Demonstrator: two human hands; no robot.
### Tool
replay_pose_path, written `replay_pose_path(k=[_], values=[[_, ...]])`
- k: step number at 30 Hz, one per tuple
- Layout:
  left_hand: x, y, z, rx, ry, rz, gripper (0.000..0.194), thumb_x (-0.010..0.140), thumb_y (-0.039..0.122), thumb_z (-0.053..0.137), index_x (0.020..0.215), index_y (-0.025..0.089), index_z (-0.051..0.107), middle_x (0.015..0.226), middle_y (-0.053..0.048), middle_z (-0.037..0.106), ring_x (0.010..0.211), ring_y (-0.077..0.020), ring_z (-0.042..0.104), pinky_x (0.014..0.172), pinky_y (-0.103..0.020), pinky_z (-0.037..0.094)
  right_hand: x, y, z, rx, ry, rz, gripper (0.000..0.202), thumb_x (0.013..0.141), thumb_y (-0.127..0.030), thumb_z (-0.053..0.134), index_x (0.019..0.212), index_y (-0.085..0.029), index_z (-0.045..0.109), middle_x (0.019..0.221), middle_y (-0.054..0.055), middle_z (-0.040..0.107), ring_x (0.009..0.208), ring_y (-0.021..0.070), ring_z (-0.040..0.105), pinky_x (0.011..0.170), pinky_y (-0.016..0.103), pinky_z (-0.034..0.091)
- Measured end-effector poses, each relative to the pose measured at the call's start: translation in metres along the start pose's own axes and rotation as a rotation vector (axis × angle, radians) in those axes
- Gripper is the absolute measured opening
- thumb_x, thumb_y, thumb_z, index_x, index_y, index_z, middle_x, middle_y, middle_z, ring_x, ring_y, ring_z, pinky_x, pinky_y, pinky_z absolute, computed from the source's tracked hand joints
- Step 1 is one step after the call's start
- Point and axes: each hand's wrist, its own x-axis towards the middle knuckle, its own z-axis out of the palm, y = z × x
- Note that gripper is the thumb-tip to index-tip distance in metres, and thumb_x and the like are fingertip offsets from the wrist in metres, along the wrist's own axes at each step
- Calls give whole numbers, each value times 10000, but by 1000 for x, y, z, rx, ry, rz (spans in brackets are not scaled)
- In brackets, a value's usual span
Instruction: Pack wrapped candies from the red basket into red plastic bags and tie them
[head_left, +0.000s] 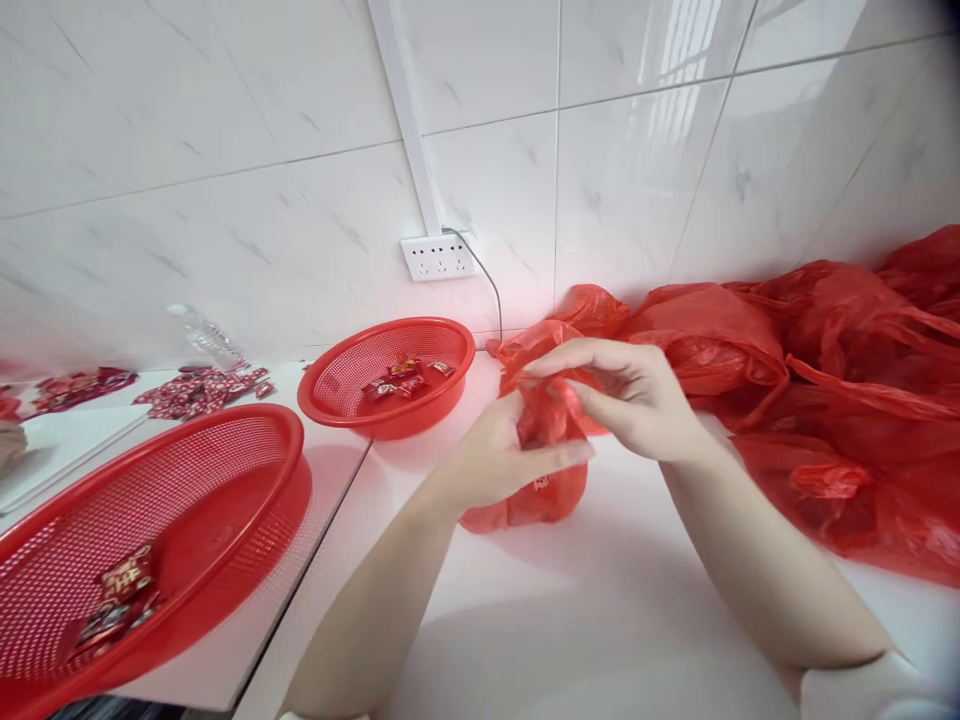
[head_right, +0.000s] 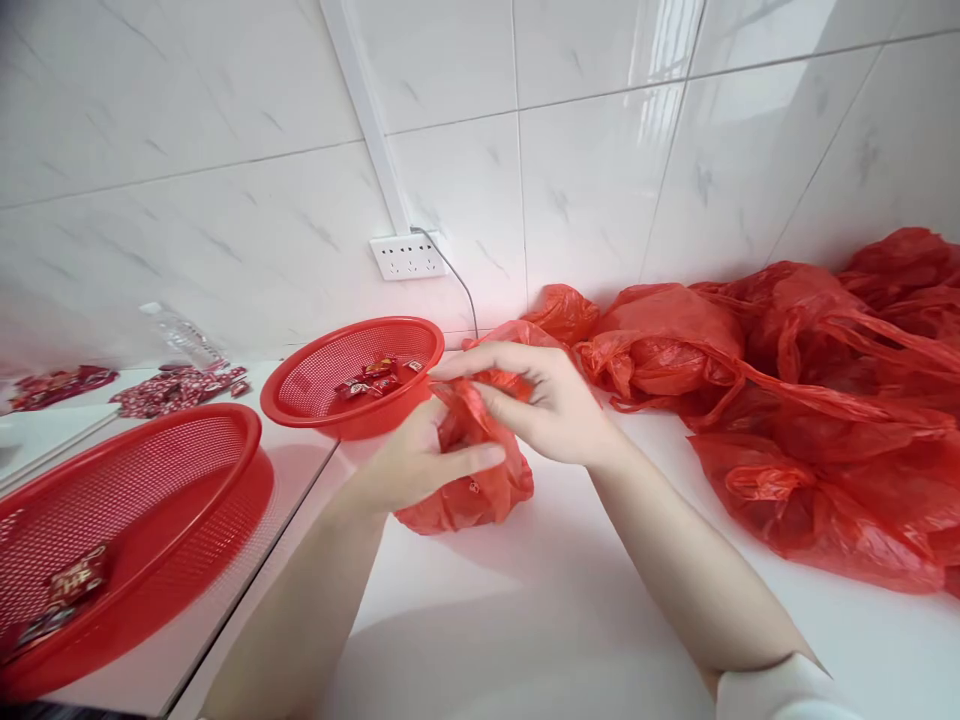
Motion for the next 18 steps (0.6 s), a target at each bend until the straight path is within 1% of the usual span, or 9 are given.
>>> replay_pose_path(k=[2,3,5,8,10,11,13,16,18], values=[[2,-3,8,-59,18,-132,273,828,468,622,800,196,619,570,33,425,494,-90,415,438,-237,328,1,5,4,-45,-16,-9,240,887,-259,572,1106,-261,671,1135,44,665,1076,203,616,949,390,494],[3,-3,9,-106,30,-192,301,848,484,589,769,194,611,551,44,379,453,-71,347,409,-228,274,2,8,4,-59,-21,8,269,893,-248,558,1145,-261,649,1190,47,641,1109,201,598,967,388,482],[5,-3,5,-186,60,-240,335,854,502,569,742,190,617,523,57,325,412,-50,252,381,-216,202,3,16,2,-57,-74,75,305,896,-228,544,1190,-251,620,1226,54,618,1118,197,588,966,380,479],[9,-2,-3,-227,69,-235,397,866,516,537,685,176,633,462,63,279,384,-47,219,372,-207,197,5,26,-1,-9,-183,169,267,890,-205,530,1134,-207,640,1045,52,676,960,177,640,874,363,517],[11,-3,-7,-259,98,-266,406,875,522,512,718,177,657,420,76,231,357,-46,184,364,-202,194,6,30,-3,2,-180,198,217,881,-202,526,1051,-181,659,918,41,685,863,165,648,832,357,527],[12,-5,-9,-286,124,-289,397,879,523,502,773,181,673,404,85,215,344,-47,165,361,-199,191,6,31,-4,-19,-150,213,197,873,-204,529,1014,-174,664,909,43,686,857,167,649,832,360,527],[15,-11,-14,-353,176,-313,390,887,524,483,951,193,678,379,94,247,322,-51,174,363,-191,207,6,33,-7,-126,-51,241,172,850,-205,541,961,-173,669,946,54,690,894,184,649,852,368,521],[20,-22,-24,-464,168,-328,446,898,530,459,1181,217,603,431,65,451,324,-58,288,384,-189,277,4,30,-12,-332,119,219,158,822,-178,544,920,-186,667,955,48,693,892,190,646,844,354,515],[23,-26,-30,-552,126,-354,451,901,521,463,1236,239,569,485,45,521,362,-71,386,419,-191,340,1,23,-14,-373,118,158,153,806,-145,537,890,-191,657,913,34,687,853,177,641,807,328,516]])
